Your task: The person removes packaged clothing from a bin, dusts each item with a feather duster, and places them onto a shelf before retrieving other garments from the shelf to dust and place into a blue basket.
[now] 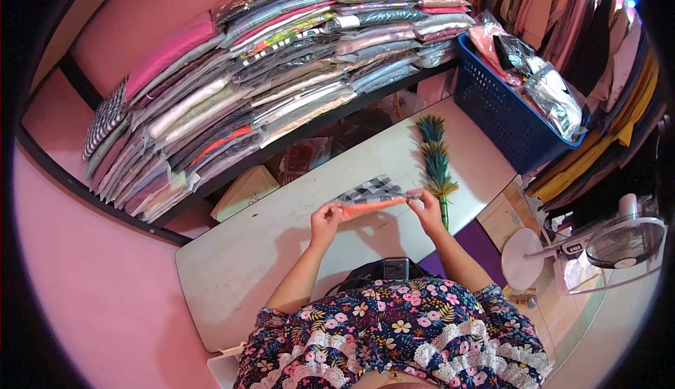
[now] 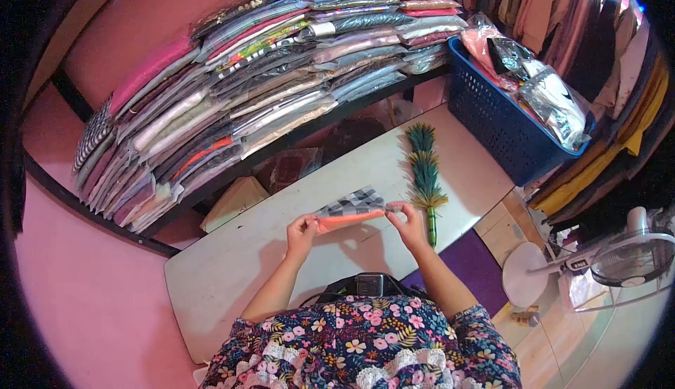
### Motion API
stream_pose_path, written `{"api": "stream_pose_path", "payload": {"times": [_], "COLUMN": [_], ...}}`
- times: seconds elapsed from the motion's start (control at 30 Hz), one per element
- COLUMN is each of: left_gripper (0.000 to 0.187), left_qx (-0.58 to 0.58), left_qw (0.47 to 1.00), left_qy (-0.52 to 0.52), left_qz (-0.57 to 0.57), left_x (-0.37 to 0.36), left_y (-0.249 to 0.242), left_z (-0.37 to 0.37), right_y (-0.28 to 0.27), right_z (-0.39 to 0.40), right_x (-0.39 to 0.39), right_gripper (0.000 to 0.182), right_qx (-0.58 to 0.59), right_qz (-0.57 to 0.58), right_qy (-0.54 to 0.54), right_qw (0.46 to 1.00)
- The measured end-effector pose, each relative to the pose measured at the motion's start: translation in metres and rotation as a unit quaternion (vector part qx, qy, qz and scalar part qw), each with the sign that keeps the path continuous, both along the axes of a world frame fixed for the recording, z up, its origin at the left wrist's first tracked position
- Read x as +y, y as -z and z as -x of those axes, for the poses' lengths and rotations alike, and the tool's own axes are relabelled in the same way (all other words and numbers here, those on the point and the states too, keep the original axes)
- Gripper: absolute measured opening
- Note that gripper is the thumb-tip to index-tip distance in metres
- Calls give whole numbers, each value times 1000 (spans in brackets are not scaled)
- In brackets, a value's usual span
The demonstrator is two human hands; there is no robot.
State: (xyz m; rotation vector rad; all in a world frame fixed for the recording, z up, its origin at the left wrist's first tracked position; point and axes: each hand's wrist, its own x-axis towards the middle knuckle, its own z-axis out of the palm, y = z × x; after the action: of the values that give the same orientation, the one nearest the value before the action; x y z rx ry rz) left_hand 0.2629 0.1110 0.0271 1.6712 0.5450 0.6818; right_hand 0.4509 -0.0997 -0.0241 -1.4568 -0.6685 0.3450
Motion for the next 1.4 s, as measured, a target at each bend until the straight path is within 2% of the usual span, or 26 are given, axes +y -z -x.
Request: {"api": "stream_pose_path", "payload": {"times": [0.03,0.1,0.13,0.23,0.33,0.5,0.6,0.67,0.73,0.77,0.8,0.83,0.87,0.9,0.93,0.97,1.0,1.03,1.1,1.13,1.2,1.3,1.37,1.4], "left_gripper": [14,12,11,12,15,20,23,25,32,32,41,52,52,64,77,77,81,86,86,87,87,87,88,88], "left_qx": [2,-16,-72,-121,-164,-191,-201,-200,-28,-33,123,276,274,401,519,517,533,548,548,552,552,554,556,561], "left_qw": [1000,996,988,974,954,943,948,952,992,991,983,932,932,887,826,826,814,800,796,790,791,789,785,785], "left_qy": [4,-60,-82,-97,-103,-109,-89,-80,-100,-106,-116,-121,-129,-158,-183,-190,-200,-209,-216,-215,-215,-214,-219,-209], "left_qz": [2,65,111,164,228,250,229,218,71,69,-70,-202,-201,-164,-122,-119,-121,-122,-139,-158,-152,-158,-166,-163], "left_x": [-3,-6,-9,-7,-6,-7,-17,-24,-24,-18,-9,-12,-23,-34,-44,-56,-68,-76,-78,-77,-75,-74,-70,-67], "left_y": [-11,-24,-23,-17,-21,-26,-40,-39,-22,0,31,50,56,60,64,65,64,66,77,81,80,77,75,74], "left_z": [-5,-10,-9,11,34,43,40,34,27,27,29,30,25,19,13,8,3,-3,-9,-10,-16,-26,-32,-35], "right_y": [-6,-23,-32,-42,-42,-84,-118,-149,-161,-189,-207,-215,-239,-264,-279,-295,-315,-345,-384,-408,-451,-504,-527,-535], "right_z": [-2,7,14,37,52,43,20,-7,-55,-73,-99,-131,-152,-172,-202,-230,-259,-271,-324,-338,-378,-424,-463,-478], "right_x": [5,9,11,20,35,37,35,27,23,19,12,11,10,8,9,15,15,19,37,46,75,125,168,191], "right_gripper": [37,40,43,48,37,22,20,20,26,26,26,25,24,21,19,18,19,19,20,21,25,28,43,35], "right_qx": [33,3,-28,-16,0,-21,-92,-175,-148,-173,-187,-143,-129,-111,-118,-80,-80,-84,-92,-47,-36,-7,47,27], "right_qz": [-54,-51,-49,8,9,-8,-39,-48,-33,-88,-67,-97,-167,-215,-209,-271,-260,-305,-347,-371,-398,-406,-377,-333], "right_qy": [-15,-28,-45,-66,-71,-116,-114,-72,-45,-20,-18,-24,-27,-26,-15,-29,-18,-35,-66,-99,-123,-147,-160,-151], "right_qw": [998,998,997,998,997,993,988,981,987,981,980,985,977,970,971,959,962,948,931,922,909,902,911,930]}}
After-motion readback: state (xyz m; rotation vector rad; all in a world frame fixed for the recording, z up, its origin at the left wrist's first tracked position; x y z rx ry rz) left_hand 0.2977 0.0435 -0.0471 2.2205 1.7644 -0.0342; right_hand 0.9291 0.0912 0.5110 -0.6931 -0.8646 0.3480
